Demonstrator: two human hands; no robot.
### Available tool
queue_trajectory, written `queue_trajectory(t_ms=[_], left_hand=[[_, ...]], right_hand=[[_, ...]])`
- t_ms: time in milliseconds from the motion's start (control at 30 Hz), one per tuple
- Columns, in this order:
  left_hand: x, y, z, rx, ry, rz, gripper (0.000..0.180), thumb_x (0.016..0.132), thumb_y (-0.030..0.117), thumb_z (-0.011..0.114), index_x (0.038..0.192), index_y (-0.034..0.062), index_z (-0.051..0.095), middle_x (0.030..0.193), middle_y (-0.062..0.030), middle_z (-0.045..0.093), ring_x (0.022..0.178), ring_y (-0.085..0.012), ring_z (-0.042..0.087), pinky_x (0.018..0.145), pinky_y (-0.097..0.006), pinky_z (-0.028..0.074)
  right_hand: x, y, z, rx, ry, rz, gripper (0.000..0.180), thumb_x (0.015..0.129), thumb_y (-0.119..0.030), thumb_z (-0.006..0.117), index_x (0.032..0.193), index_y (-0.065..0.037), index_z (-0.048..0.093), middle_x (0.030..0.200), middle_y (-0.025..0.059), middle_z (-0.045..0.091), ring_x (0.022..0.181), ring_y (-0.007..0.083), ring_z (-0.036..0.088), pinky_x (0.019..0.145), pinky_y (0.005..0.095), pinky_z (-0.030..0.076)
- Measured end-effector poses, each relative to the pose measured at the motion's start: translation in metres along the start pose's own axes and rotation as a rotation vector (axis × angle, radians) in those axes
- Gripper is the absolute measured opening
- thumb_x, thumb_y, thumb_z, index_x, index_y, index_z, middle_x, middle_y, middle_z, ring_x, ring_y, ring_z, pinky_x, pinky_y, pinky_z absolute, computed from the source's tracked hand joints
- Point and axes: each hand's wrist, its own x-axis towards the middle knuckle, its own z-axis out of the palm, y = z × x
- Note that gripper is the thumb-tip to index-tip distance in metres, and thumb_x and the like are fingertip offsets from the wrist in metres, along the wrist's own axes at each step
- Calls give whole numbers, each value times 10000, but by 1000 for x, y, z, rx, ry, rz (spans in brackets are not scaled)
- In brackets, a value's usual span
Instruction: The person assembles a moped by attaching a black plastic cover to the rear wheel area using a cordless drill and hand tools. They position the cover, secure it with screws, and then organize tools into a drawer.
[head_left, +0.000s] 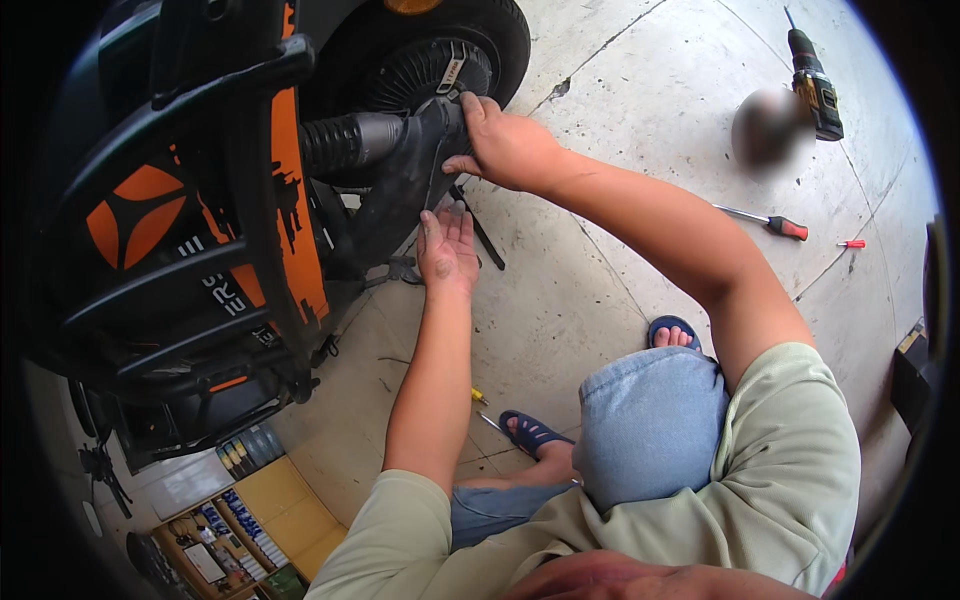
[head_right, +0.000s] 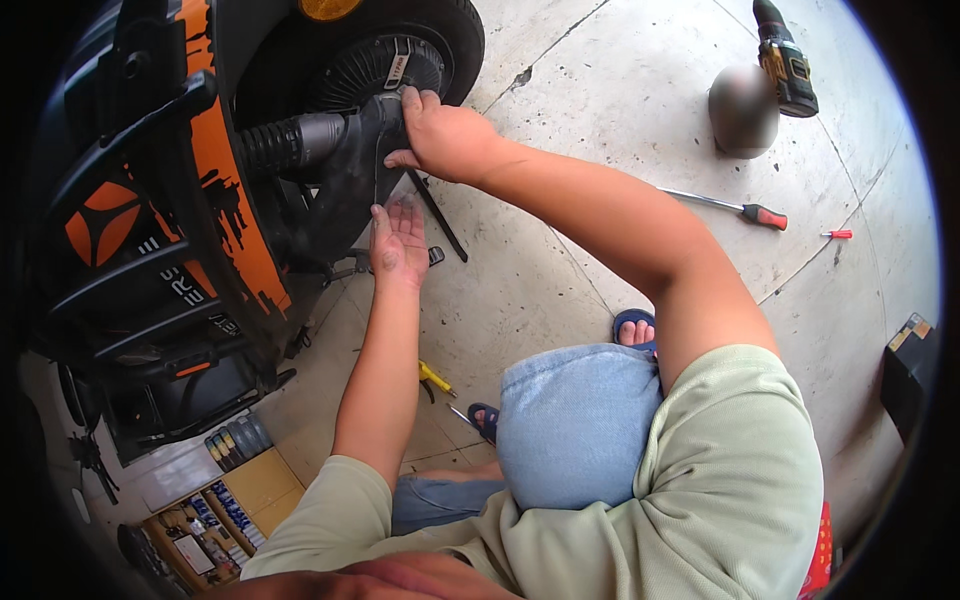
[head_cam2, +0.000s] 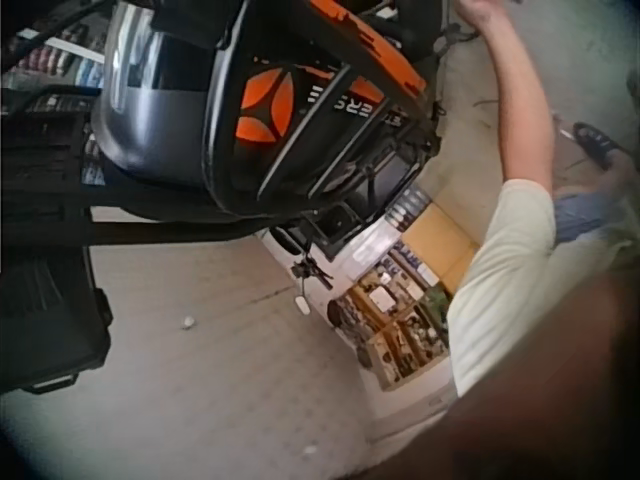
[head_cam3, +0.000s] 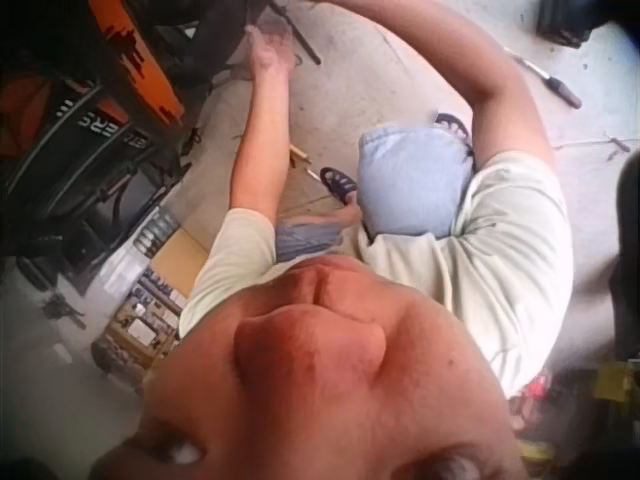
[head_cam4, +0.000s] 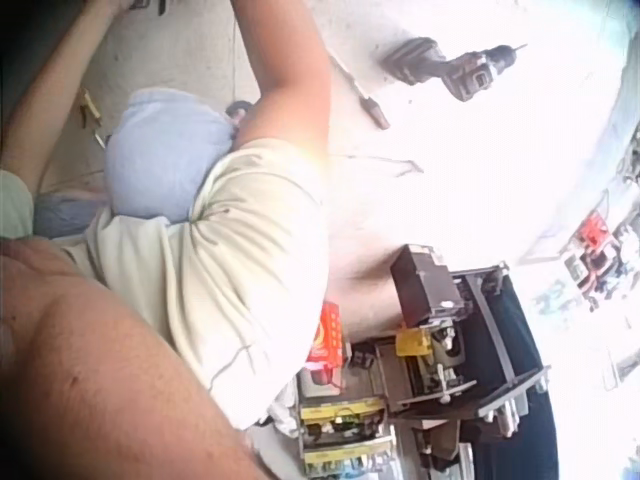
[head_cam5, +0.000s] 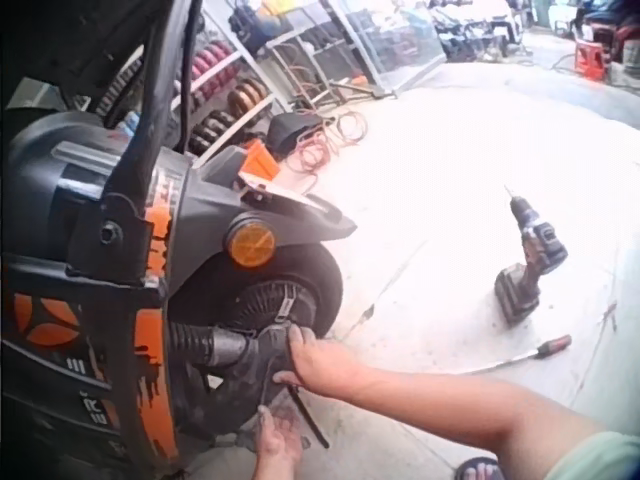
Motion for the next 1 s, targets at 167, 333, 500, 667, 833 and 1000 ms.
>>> queue_trajectory(t_ms=[167,333,500,667,833,1000], left_hand=[[-23,34,9,1323,-14,592,511,827,387,714,1148,43,517,1076,-96,582,1016,-244,568,856,-380,459],[-24,89,46,2157,204,1317,835,646,553,781,1232,43,475,1110,-141,571,1058,-354,531,973,-464,366],[-13,95,44,2250,203,995,889,595,562,805,1255,66,474,1128,-123,579,1047,-327,554,906,-476,415],[-10,90,46,2212,206,999,848,606,550,801,1220,52,496,1092,-115,586,1035,-317,560,874,-452,434],[-3,100,42,2216,86,1017,831,624,561,784,1204,44,491,1085,-122,577,1048,-320,554,880,-466,438],[-1,104,43,2225,7,959,824,639,547,783,1202,29,477,1129,-150,564,1074,-338,542,901,-466,440]], right_hand=[[-1,11,9,-41,86,-53,901,765,-623,631,1318,42,377,1115,247,565,881,380,658,700,441,553],[-3,11,6,-59,93,-24,917,761,-632,631,1332,36,369,1151,237,552,932,374,647,750,429,549],[-1,9,9,-53,153,-68,910,722,-643,657,1287,31,421,1096,211,569,927,352,646,739,414,552],[0,17,20,-68,288,-111,857,697,-648,679,1199,21,494,1054,178,575,904,328,648,689,421,559],[-7,19,12,-62,570,-380,593,721,-463,725,1087,-34,543,1008,152,574,791,297,631,625,387,530],[-66,3,50,58,-429,-1176,197,736,-297,603,651,-119,611,702,45,628,632,280,620,534,403,500]])
